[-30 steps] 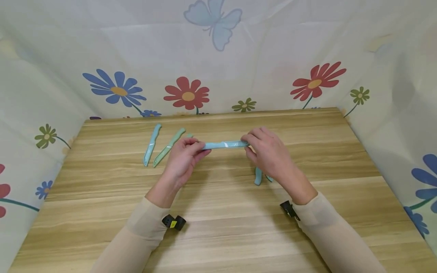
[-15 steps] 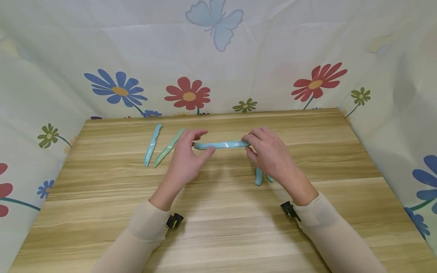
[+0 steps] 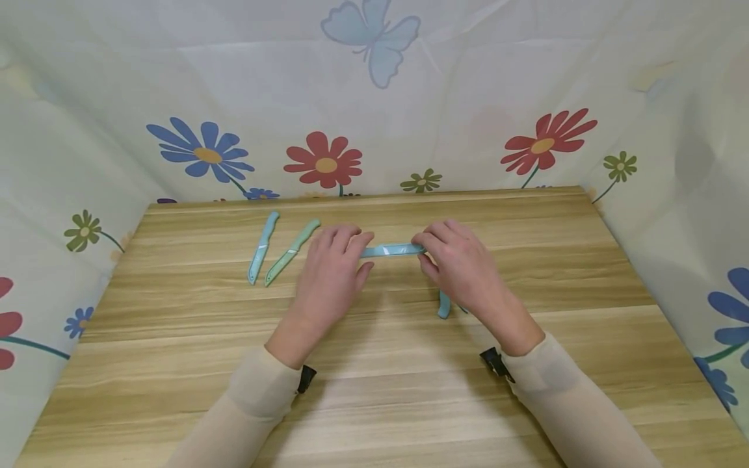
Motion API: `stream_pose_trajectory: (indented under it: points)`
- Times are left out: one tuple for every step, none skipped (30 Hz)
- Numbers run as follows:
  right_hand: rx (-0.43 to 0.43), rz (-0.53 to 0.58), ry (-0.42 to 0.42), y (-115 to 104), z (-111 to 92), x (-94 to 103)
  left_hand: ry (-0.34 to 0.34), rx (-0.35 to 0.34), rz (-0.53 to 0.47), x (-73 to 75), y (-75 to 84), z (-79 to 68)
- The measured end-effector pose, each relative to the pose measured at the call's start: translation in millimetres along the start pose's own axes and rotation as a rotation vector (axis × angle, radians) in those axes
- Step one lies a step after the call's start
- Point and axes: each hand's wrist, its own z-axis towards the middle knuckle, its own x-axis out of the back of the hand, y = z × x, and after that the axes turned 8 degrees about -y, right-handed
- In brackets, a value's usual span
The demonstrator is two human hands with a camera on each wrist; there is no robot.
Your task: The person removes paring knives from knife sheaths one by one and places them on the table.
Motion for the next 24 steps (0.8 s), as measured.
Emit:
stream_pose_trajectory:
  points:
    - [0.001, 0.002, 0.001, -0.3, -0.1, 0.0, 0.0, -0.006, 0.013, -0.7, 1.0, -0.3]
    - [0.003, 0.003, 0.003, -0.8, -0.2, 0.3, -0.001, -0.012, 0.026, -1.1, 2.2, -0.5]
    - [0.003, 0.002, 0.004, -1.1, -0.3, 0.4, 0.0, -0.018, 0.036, -1.8, 3.2, -0.7]
    - [0.004, 0.002, 0.004, -1.4, -0.5, 0.7, 0.003, -0.024, 0.041, -2.3, 4.2, -0.9]
    - [0.005, 0.001, 0.004, -1.5, -0.5, 0.6, 0.006, -0.03, 0.044, -2.9, 5.0, -1.0]
    - [0.007, 0.0, 0.005, -1.8, -0.5, 0.7, 0.011, -0.032, 0.049, -3.6, 5.5, -1.0]
    - [0.009, -0.001, 0.006, -1.9, -0.4, 0.6, 0.013, -0.032, 0.053, -4.0, 6.2, -1.0]
    - [0.011, -0.002, 0.007, -2.0, -0.3, 0.5, 0.015, -0.03, 0.057, -4.1, 6.8, -0.9]
    - [0.012, -0.004, 0.009, -2.1, -0.1, 0.3, 0.016, -0.027, 0.057, -4.2, 7.2, -0.8]
    - [0.013, -0.004, 0.01, -2.3, 0.1, 0.2, 0.017, -0.024, 0.058, -4.4, 7.4, -0.7]
    - [0.014, -0.004, 0.011, -2.5, 0.3, 0.1, 0.018, -0.02, 0.058, -4.4, 7.6, -0.6]
    - [0.015, -0.005, 0.012, -2.6, 0.4, 0.0, 0.02, -0.015, 0.059, -4.4, 7.8, -0.6]
    - [0.015, -0.005, 0.012, -2.6, 0.5, -0.1, 0.022, -0.012, 0.059, -4.3, 7.9, -0.6]
    - [0.015, -0.005, 0.011, -2.6, 0.4, -0.4, 0.025, -0.01, 0.059, -4.3, 8.0, -0.6]
    - [0.014, -0.005, 0.01, -2.7, 0.3, -0.4, 0.029, -0.008, 0.058, -4.3, 8.1, -0.6]
    - [0.013, -0.003, 0.009, -2.6, 0.1, -0.6, 0.033, -0.008, 0.059, -4.4, 8.1, -0.5]
    - [0.011, -0.002, 0.007, -2.5, -0.2, -0.9, 0.038, -0.008, 0.059, -4.3, 8.2, -0.5]
    - [0.01, -0.001, 0.005, -2.5, -0.4, -0.9, 0.041, -0.007, 0.06, -4.3, 8.2, -0.5]
    - [0.008, 0.0, 0.003, -2.6, -0.6, -0.9, 0.044, -0.008, 0.061, -4.3, 8.2, -0.5]
    - [0.007, 0.001, 0.001, -2.6, -0.8, -1.0, 0.045, -0.008, 0.063, -4.5, 8.1, -0.4]
    - [0.007, 0.002, -0.001, -2.7, -1.0, -0.9, 0.044, -0.008, 0.065, -4.7, 8.1, -0.4]
    - [0.006, 0.003, -0.003, -2.8, -1.1, -0.9, 0.043, -0.008, 0.069, -4.7, 8.0, -0.4]
    - [0.006, 0.004, -0.005, -2.9, -1.2, -0.8, 0.042, -0.008, 0.071, -4.9, 8.0, -0.5]
    - [0.005, 0.004, -0.008, -3.0, -1.2, -0.6, 0.038, -0.008, 0.075, -5.0, 8.1, -0.5]
